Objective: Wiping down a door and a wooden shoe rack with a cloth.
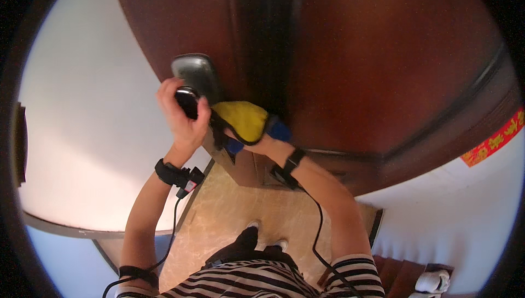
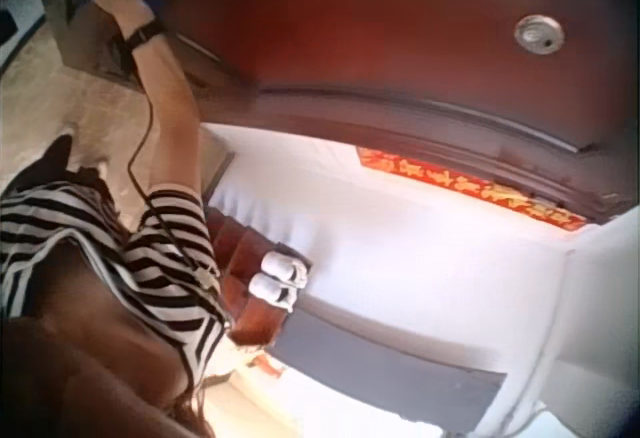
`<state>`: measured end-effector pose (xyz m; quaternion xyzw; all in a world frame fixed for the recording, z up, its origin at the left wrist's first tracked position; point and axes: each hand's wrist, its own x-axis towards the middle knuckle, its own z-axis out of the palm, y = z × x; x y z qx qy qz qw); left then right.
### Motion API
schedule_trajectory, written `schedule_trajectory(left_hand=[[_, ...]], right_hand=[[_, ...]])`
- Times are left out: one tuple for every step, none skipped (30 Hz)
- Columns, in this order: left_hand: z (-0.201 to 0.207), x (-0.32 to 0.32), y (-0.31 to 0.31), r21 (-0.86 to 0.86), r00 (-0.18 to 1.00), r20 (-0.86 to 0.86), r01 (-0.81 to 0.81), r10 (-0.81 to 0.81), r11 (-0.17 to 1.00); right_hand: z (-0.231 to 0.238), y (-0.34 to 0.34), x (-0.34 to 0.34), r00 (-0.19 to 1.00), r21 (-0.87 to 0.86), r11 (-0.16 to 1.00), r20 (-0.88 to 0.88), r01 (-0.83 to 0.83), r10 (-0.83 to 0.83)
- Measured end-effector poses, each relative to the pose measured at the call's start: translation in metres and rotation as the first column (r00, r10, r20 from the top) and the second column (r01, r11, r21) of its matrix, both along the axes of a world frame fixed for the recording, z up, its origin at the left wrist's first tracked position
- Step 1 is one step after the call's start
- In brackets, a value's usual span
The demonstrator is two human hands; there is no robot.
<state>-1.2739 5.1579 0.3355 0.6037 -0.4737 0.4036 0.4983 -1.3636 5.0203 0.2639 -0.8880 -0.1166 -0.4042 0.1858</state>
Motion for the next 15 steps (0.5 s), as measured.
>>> schedule_trajectory(left_hand=[[-0.001,0.001,-0.005,0.000,1.000,-0.009,0.009,-0.009,1.000],[-0.001,-0.003,-0.009,0.009,1.000,-0.027,0.003,-0.003,1.000],[-0.002,-0.005,-0.012,0.018,0.999,-0.043,-0.005,0.006,1.000],[-0.003,-0.003,-0.017,0.005,1.000,-0.005,-0.012,0.012,1.000],[0.001,-0.007,-0.018,0.016,0.998,0.017,-0.055,0.055,0.998],[0.000,-0.010,-0.024,0.012,0.999,-0.007,-0.045,0.045,0.999],[0.001,-0.013,-0.027,0.006,0.999,-0.030,-0.038,0.038,0.999],[0.005,-0.015,-0.029,0.007,1.000,-0.013,-0.026,0.026,1.000],[0.005,-0.014,-0.027,0.027,0.999,-0.032,-0.037,0.038,0.999],[0.008,-0.015,-0.026,0.043,0.998,-0.047,-0.049,0.051,0.998],[-0.002,-0.011,-0.021,0.040,1.000,-0.026,-0.009,0.010,0.999],[-0.006,-0.010,-0.022,0.033,1.000,-0.021,-0.019,0.020,0.999],[-0.006,-0.011,-0.022,0.029,0.999,-0.014,-0.035,0.036,0.999],[-0.007,-0.010,-0.023,0.025,1.000,-0.009,-0.030,0.030,0.999],[-0.009,-0.006,-0.016,0.021,0.998,-0.029,-0.052,0.052,0.998]], right_hand=[[0.008,-0.002,0.002,1.000,-0.029,0.999,-0.008,-0.022,0.022],[0.013,-0.005,0.001,1.000,-0.051,0.998,0.008,-0.030,0.030],[0.014,-0.007,0.000,0.999,-0.073,0.997,0.024,-0.039,0.041],[0.008,-0.009,0.001,0.999,-0.057,0.998,0.030,-0.020,0.022],[0.000,-0.007,0.003,0.996,-0.025,0.999,-0.083,0.025,-0.027],[-0.009,-0.011,0.001,0.977,-0.009,0.996,-0.193,0.092,-0.092],[-0.025,-0.020,-0.003,0.969,0.018,0.996,-0.233,0.087,-0.081],[-0.042,-0.029,-0.006,0.963,0.051,0.997,-0.265,0.064,-0.048],[-0.062,-0.034,-0.006,0.951,0.086,0.996,-0.310,0.028,0.000],[-0.078,-0.036,-0.005,0.938,0.117,0.993,-0.345,-0.004,0.045],[-0.104,-0.046,-0.011,0.921,0.156,0.988,-0.384,-0.004,0.064],[-0.116,-0.055,-0.017,0.897,0.184,0.983,-0.432,-0.018,0.097],[-0.122,-0.059,-0.020,0.880,0.193,0.980,-0.459,-0.037,0.124],[-0.115,-0.062,-0.023,0.879,0.174,0.983,-0.458,-0.057,0.132],[-0.084,-0.050,-0.021,0.908,0.104,0.990,-0.398,-0.097,0.131]])
